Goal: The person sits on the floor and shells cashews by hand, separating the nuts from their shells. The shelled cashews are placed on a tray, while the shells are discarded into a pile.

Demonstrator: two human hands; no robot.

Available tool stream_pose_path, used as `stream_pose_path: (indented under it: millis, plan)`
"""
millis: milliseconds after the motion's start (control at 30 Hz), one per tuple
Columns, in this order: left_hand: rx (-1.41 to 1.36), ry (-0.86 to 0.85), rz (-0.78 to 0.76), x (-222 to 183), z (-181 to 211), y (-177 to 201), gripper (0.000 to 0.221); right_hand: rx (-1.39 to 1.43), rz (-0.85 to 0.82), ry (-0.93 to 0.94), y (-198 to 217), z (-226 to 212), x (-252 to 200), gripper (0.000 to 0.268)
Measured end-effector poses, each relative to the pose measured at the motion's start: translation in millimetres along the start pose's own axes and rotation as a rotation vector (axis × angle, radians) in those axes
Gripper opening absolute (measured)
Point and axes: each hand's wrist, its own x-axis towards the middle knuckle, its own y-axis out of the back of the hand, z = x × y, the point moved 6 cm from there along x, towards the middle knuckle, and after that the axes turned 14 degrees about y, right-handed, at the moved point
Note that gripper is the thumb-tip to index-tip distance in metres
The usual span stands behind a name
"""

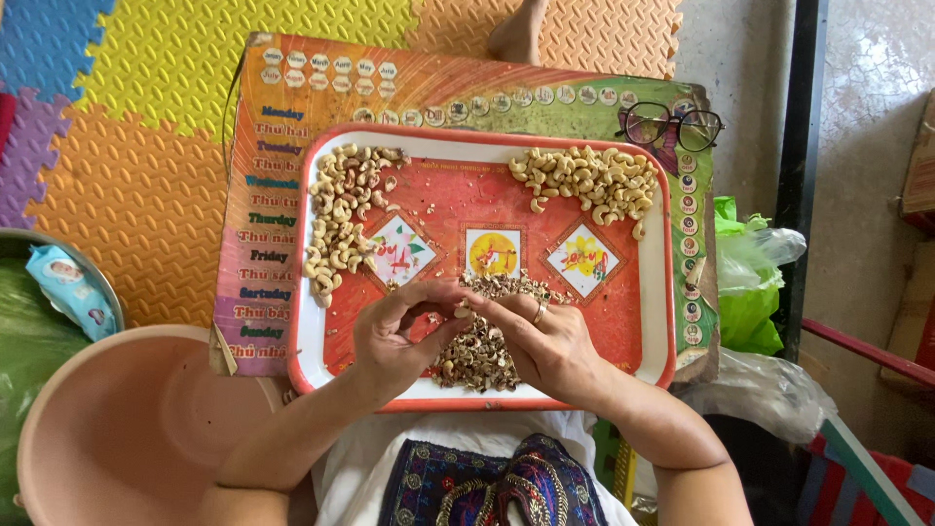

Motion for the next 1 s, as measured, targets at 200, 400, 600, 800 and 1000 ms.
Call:
stream_pose_path:
  millis: [200, 400, 600, 800, 1000]
  plan:
    - [0.010, -0.008, -0.034, 0.7, 4.1, -3.3, 0.045, -0.021, 0.009, -0.024, -1.3, 4.2, -9.9, 0.044]
    - [-0.033, 0.058, -0.040, 0.0, 1.2, -6.3, 0.045, 0.284, 0.214, -0.165, 3.9, 17.0, -13.1, 0.033]
    - [0.034, 0.008, -0.039, 4.7, 5.4, -5.2, 0.043, 0.310, 0.190, -0.196, 18.8, 23.8, -10.0, 0.037]
    - [0.278, -0.184, -0.102, 6.9, 18.3, -9.7, 0.047, 0.316, 0.205, -0.204, 8.3, 20.6, -2.7, 0.024]
    - [0.360, -0.189, -0.106, -0.7, 11.9, -14.5, 0.049, 0.345, 0.218, -0.263, -14.4, 36.7, -28.3, 0.010]
